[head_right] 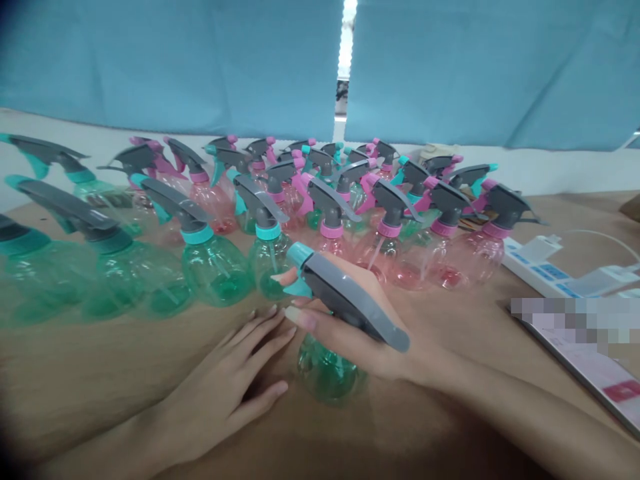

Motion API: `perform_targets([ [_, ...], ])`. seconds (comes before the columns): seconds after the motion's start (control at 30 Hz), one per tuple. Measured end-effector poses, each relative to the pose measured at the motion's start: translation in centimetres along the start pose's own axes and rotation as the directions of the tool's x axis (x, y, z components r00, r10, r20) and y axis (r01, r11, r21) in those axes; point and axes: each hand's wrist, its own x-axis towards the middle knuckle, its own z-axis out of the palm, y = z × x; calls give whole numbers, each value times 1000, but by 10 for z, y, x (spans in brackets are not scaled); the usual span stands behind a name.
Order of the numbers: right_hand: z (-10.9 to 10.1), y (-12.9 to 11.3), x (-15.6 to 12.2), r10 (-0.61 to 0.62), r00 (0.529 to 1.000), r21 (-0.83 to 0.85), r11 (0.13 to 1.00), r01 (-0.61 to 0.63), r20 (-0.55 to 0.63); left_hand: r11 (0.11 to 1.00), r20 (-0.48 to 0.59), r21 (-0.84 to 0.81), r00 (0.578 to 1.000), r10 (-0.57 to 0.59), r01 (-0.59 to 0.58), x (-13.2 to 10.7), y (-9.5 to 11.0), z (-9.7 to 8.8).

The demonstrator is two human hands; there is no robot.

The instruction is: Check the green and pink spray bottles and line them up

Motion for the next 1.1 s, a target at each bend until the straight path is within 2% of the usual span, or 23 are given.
perform_targets([
  [0.13,-1,-8,4,51,999,131,990,-52,13,1000,-15,-12,1000,1,-2,-1,0,0],
  [0.27,1,-8,3,80,997,182,980,-78,-3,1000,-27,-17,1000,3,-3,0,0,0],
  [0.43,2,-1,1,113,992,119,987,-105,-58,1000,-21,-15,1000,0,0,0,1,-1],
  [0.73,0,0,6,33,999,96,995,-34,13,1000,-2,-1,1000,1,-1,0,2,-1],
  [0.87,-1,-1,6,16,1000,77,997,-17,4,1000,0,-12,1000,-5,5,0,2,-2],
  [1.1,0,-1,3,70,996,28,997,-68,-56,999,-21,-39,1000,-7,6,0,2,-3],
])
